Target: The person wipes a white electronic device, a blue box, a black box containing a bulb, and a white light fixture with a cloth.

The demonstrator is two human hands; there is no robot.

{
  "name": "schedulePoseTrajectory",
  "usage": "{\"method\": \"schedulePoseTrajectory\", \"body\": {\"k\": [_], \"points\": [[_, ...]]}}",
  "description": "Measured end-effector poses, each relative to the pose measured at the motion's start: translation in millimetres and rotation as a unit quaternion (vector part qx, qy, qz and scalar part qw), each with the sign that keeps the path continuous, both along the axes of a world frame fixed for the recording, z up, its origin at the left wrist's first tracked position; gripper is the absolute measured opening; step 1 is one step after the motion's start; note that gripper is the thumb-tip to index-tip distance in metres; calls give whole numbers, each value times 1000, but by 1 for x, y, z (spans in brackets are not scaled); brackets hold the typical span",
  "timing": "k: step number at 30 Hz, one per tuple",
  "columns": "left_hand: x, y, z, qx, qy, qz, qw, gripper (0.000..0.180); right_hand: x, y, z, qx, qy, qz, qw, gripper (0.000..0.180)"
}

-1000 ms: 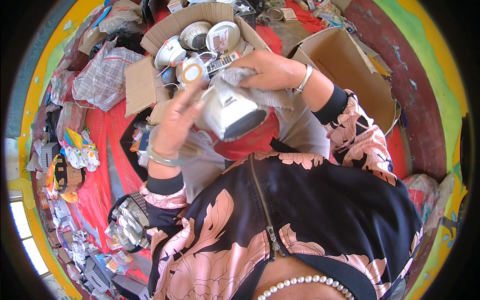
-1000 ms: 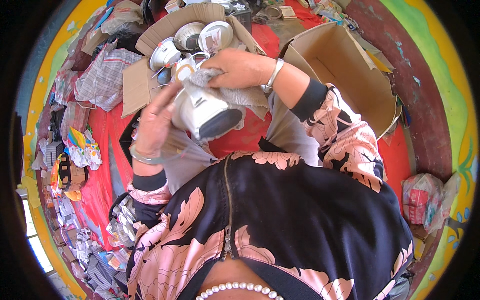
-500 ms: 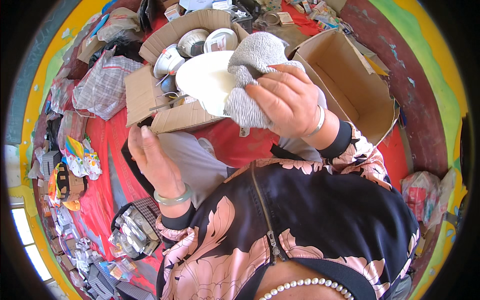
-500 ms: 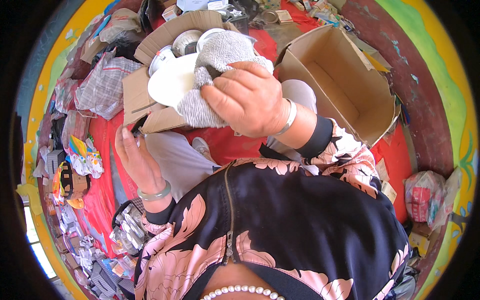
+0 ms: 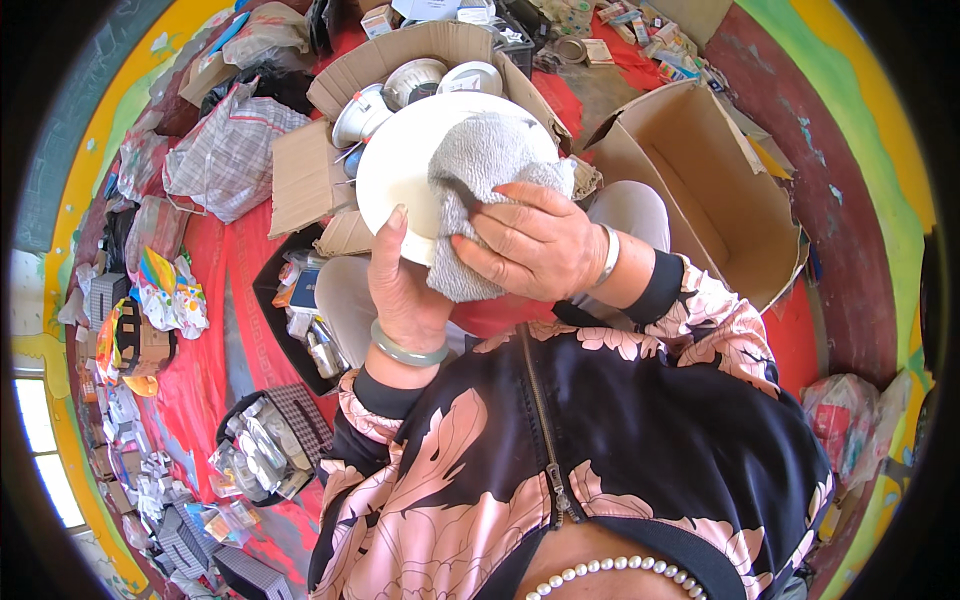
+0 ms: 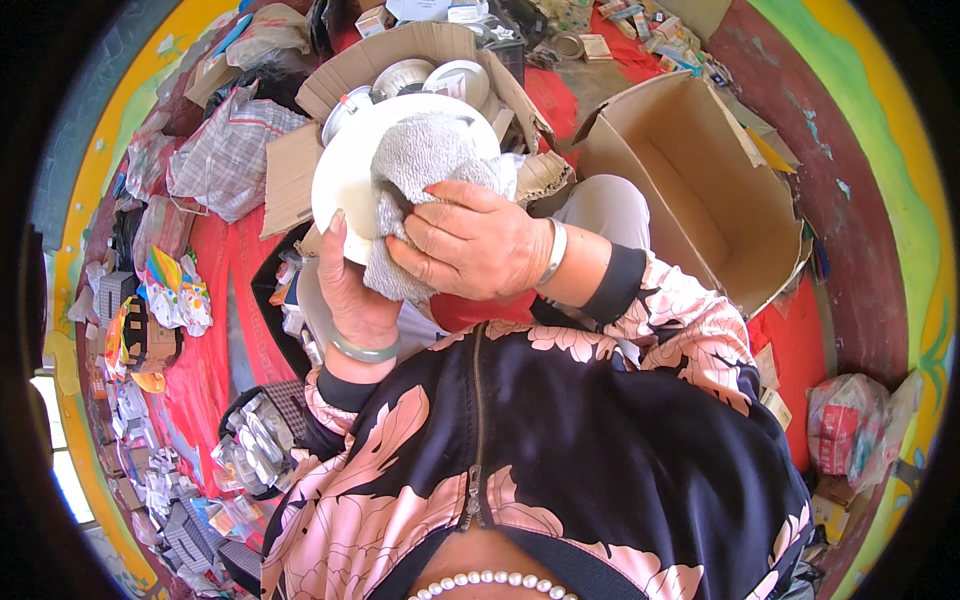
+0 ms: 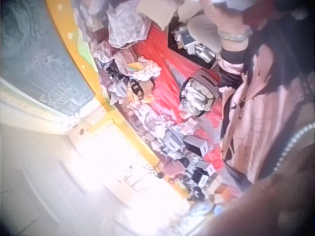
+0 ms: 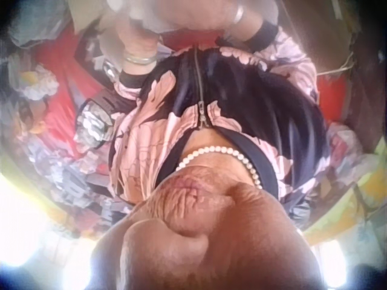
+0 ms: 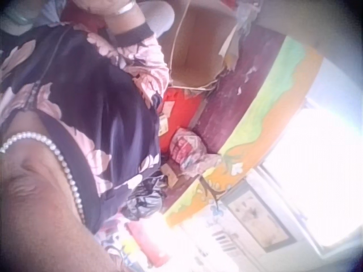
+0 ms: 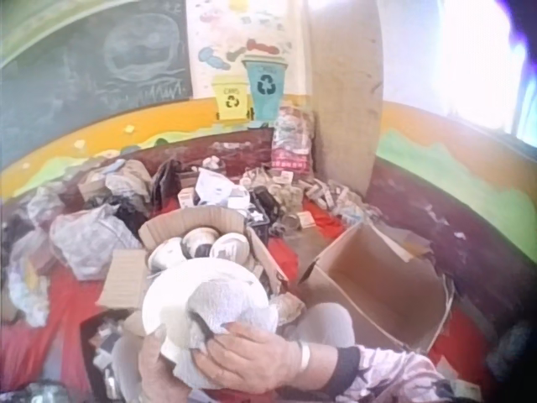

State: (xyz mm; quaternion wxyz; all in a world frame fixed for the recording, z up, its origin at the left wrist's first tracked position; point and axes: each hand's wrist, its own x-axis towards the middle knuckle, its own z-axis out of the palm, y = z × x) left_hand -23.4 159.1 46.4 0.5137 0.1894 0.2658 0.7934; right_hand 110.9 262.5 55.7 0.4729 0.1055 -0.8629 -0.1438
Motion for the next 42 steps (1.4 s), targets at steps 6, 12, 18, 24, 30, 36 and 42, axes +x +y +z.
{"method": "schedulePoseTrajectory", "body": {"k": [6, 12, 18, 24, 30, 36, 42], "points": [[-24, -9, -15, -16, 21, 30, 999, 61, 22, 10, 9, -261, -31, -46, 964, 34], [-17, -9, -23, -12, 35, -4, 999, 63, -11, 40, -6, -632, -27, -47, 773, 48], [-9, -4, -9, -20, 128, -46, 990, 80, -40, 41, -11, -390, -52, -146, 908, 58], [-15, -14, -37, -32, 96, -89, 991, 76, -42, 1, 25, -339, -223, 78, 911, 52], [-16, -14, -48, -3, 52, -68, 996, 69, -44, 20, 19, -235, -241, -22, 942, 44], [-15, -10, -47, -27, 101, -23, 994, 69, -25, 99, -17, -149, -162, -250, 943, 34], [-23, -11, -44, -24, 89, -2, 996, 74, 13, 100, 23, -467, 72, -301, 829, 21]]}}
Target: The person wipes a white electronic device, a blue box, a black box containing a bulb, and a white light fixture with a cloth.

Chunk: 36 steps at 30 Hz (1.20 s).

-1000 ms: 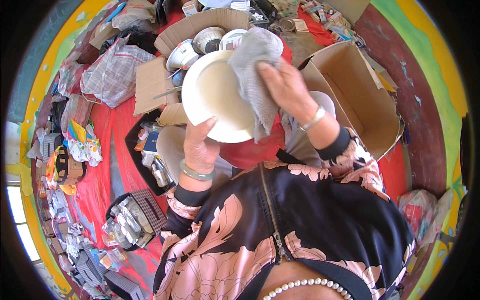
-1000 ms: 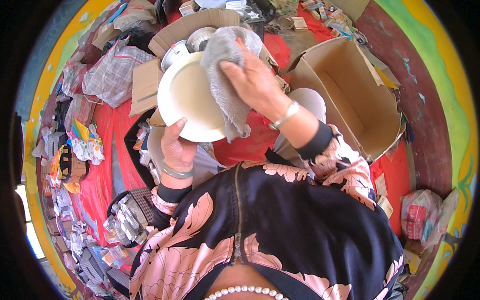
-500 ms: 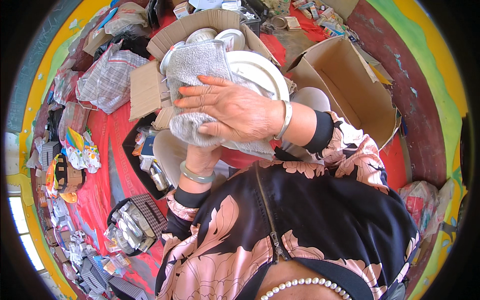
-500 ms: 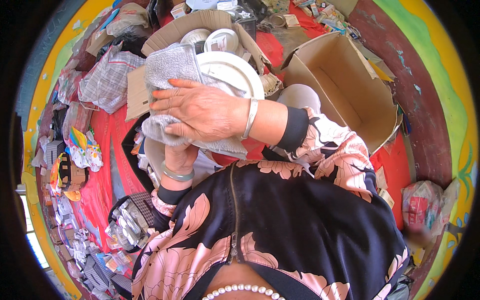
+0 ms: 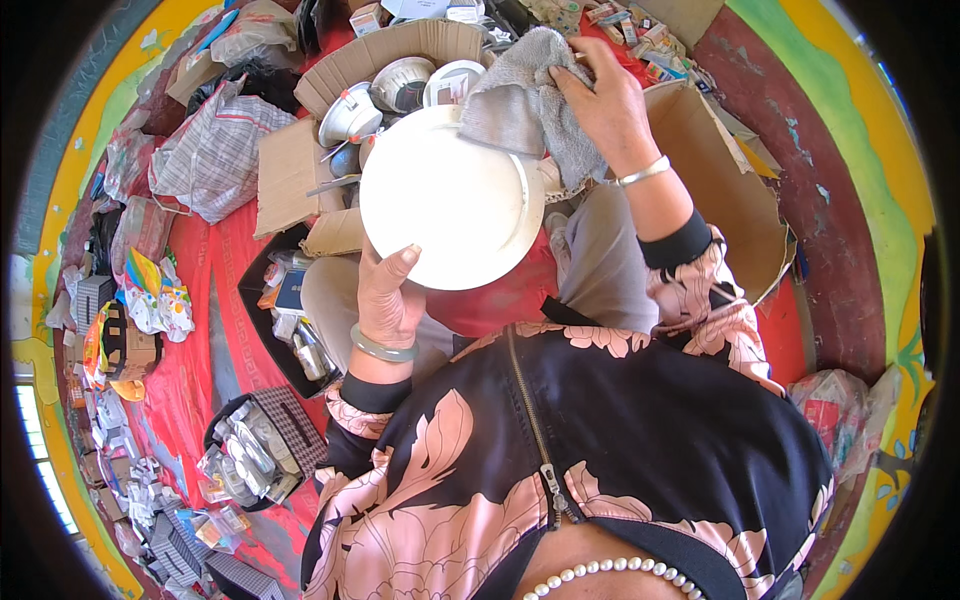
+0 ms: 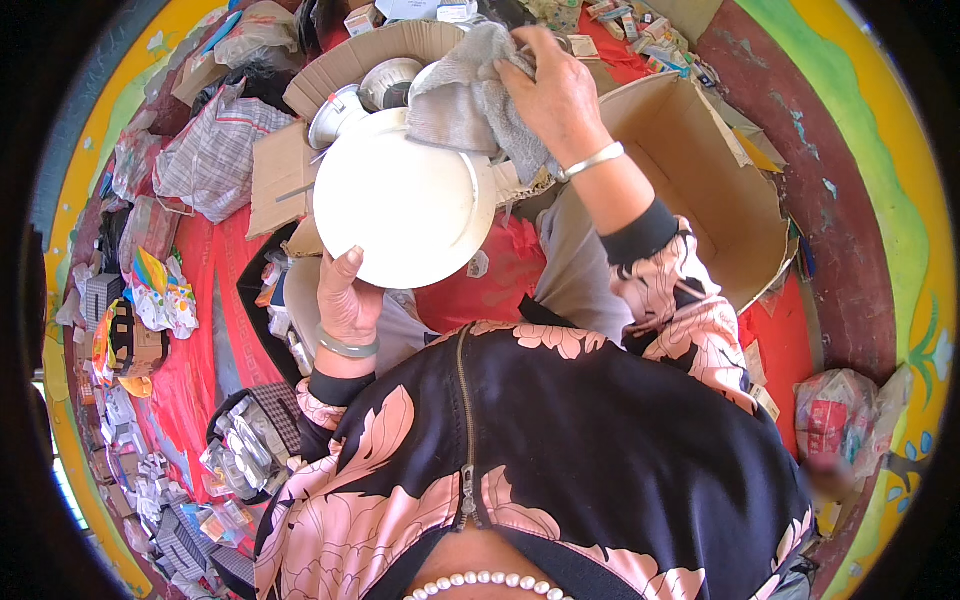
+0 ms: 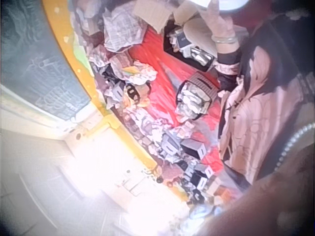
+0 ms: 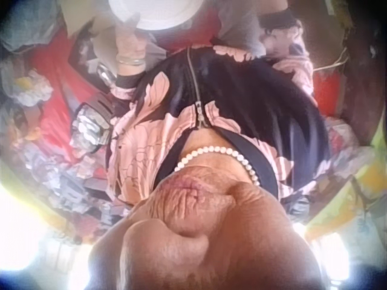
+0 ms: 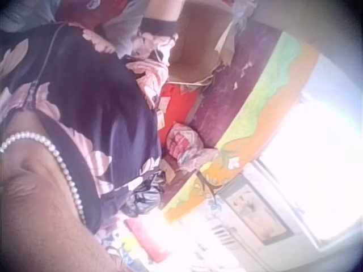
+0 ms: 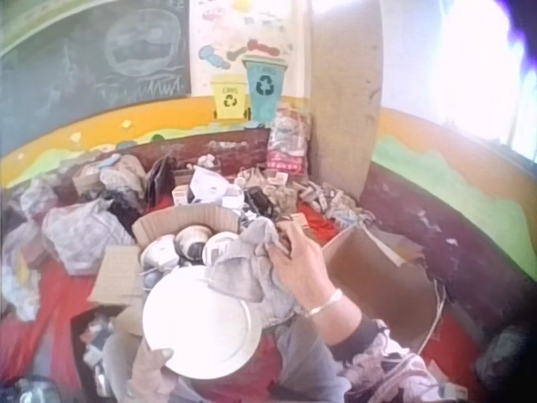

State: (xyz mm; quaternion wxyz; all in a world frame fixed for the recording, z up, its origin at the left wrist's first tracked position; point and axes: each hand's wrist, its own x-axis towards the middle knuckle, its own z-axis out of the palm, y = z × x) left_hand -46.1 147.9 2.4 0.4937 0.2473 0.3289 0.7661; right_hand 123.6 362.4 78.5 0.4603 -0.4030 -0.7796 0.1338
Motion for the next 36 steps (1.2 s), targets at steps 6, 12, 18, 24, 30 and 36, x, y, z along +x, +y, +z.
{"method": "schedulePoseTrajectory", "body": {"k": [6, 12, 18, 24, 30, 36], "points": [[8, 5, -4, 2, -22, -23, 999, 75, -33, -45, -5, 89, 49, 161, 982, 24], [10, 4, -7, 32, 2, -12, 999, 65, -63, -89, -22, 35, 15, 323, 946, 28], [3, 2, -10, 43, -23, 8, 999, 63, -49, -106, -20, -36, -46, 477, 877, 27], [1, -5, -3, 10, -10, 17, 1000, 68, -7, -84, -2, -6, -291, 503, 814, 21], [3, 2, 9, 13, -1, 25, 1000, 75, -26, -58, 15, 72, -117, 245, 960, 24], [7, 11, 13, 9, -16, 32, 999, 66, -77, -100, -16, 110, 14, 330, 938, 21]]}}
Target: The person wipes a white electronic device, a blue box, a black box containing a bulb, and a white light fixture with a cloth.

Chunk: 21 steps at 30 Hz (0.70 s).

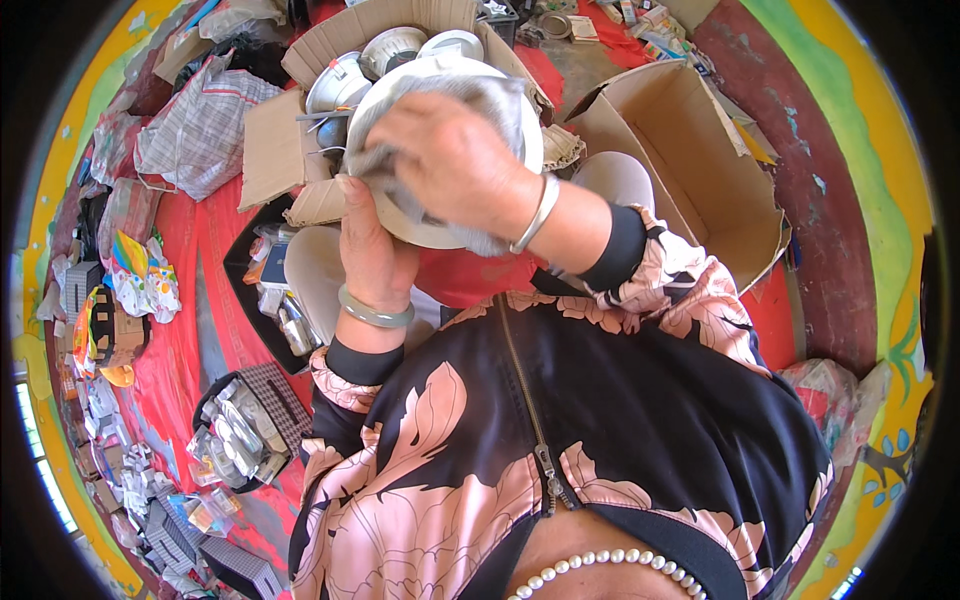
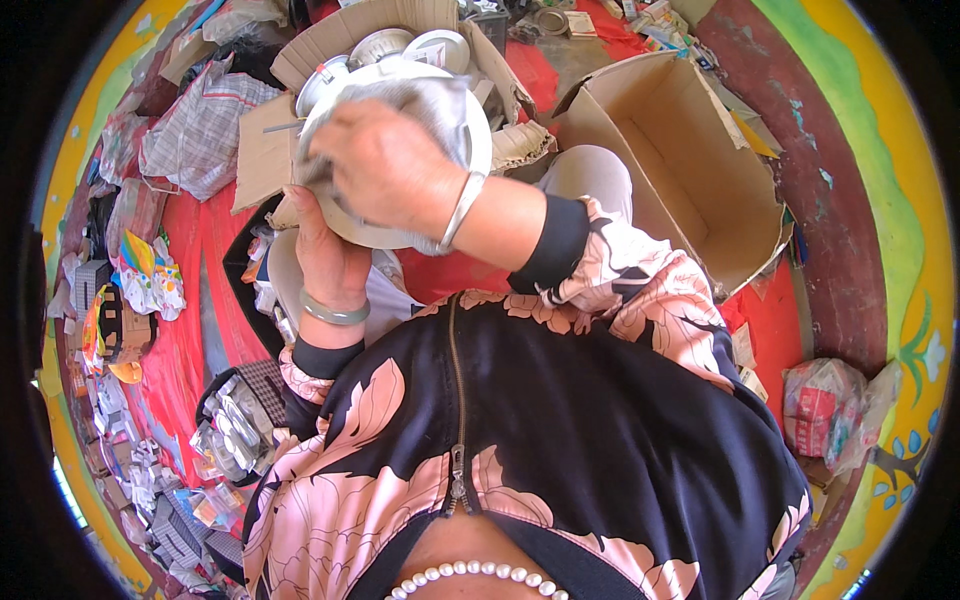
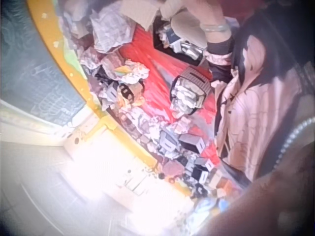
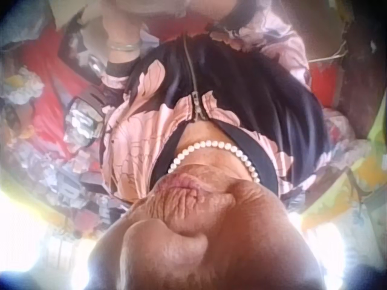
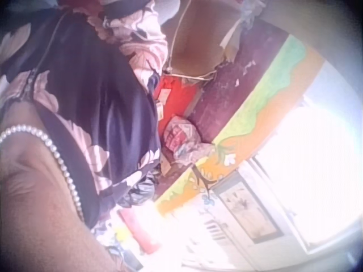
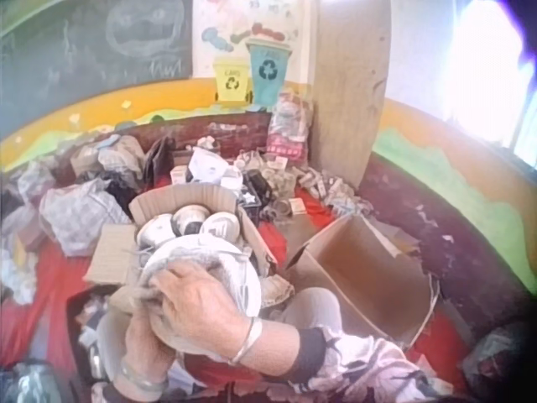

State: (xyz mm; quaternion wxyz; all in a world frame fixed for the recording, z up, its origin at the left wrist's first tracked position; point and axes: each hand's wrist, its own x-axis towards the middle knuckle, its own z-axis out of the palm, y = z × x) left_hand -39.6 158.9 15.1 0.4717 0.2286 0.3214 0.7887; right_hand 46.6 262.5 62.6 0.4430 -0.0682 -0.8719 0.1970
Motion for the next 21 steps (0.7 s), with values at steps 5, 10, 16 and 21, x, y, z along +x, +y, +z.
{"method": "schedulePoseTrajectory", "body": {"k": [5, 10, 16, 21], "points": [[-7, -7, 1, -18, -52, -2, 998, 67, 11, -16, 0, -8, -145, 137, 980, 13], [-6, -6, 5, -20, -15, 52, 998, 69, 42, -9, 2, 116, -331, 162, 922, 8], [-14, -3, 9, -8, -18, 103, 995, 56, 87, 57, 33, 355, -406, -253, 803, 5], [-26, -4, 8, 20, -8, 113, 993, 54, 106, 79, 67, 182, -128, -249, 942, 30]]}}
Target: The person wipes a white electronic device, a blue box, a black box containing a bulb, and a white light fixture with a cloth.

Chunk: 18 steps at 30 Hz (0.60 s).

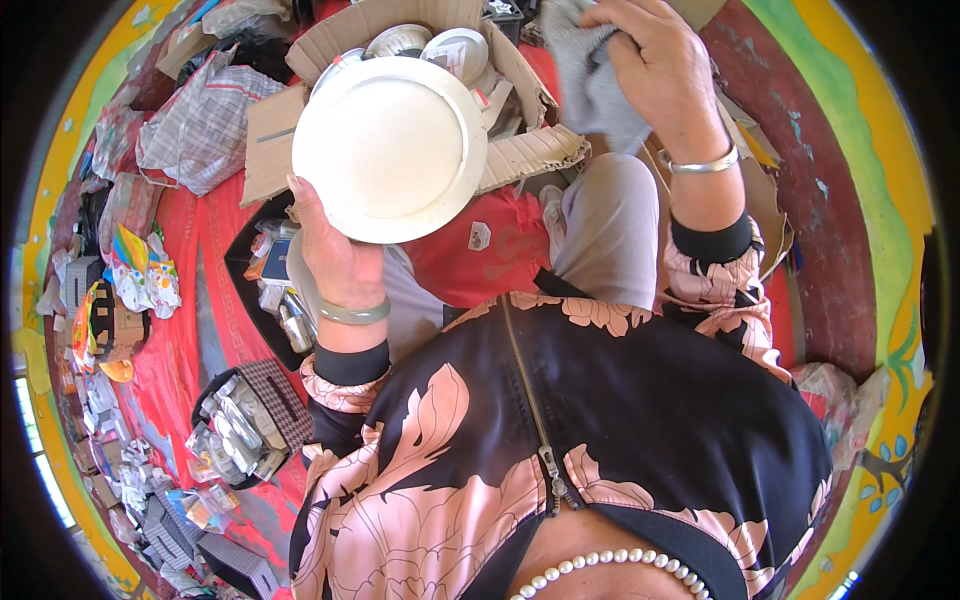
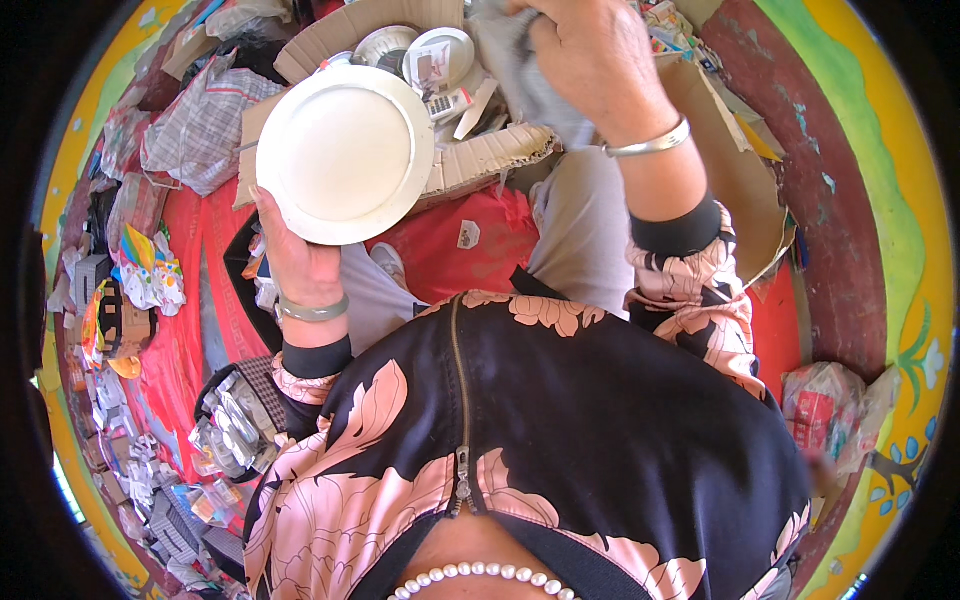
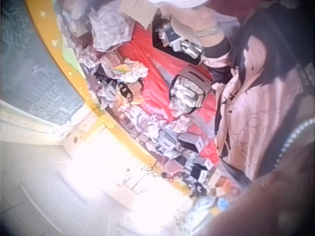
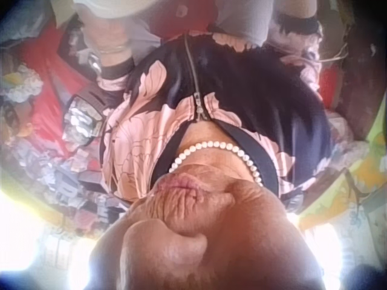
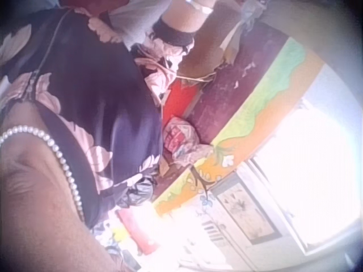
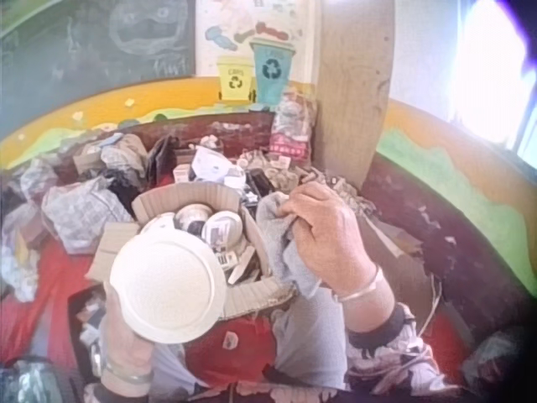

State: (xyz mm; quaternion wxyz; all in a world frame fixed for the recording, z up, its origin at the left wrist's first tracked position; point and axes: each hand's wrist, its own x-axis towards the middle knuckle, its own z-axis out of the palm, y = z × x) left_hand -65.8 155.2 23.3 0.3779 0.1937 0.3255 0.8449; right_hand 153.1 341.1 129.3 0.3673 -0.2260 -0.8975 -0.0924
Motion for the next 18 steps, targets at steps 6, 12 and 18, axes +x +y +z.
{"method": "schedulePoseTrajectory", "body": {"k": [6, 12, 18], "points": [[12, 11, 10, 21, 5, 5, 1000, 55, -56, -36, -69, -115, 48, 172, 977, 49], [16, 15, 11, 15, -4, 27, 1000, 59, -67, -95, -104, -178, -9, 191, 965, 54], [22, 8, 18, -60, 16, 12, 998, 58, -71, -111, -108, -153, -13, 355, 922, 48]]}}
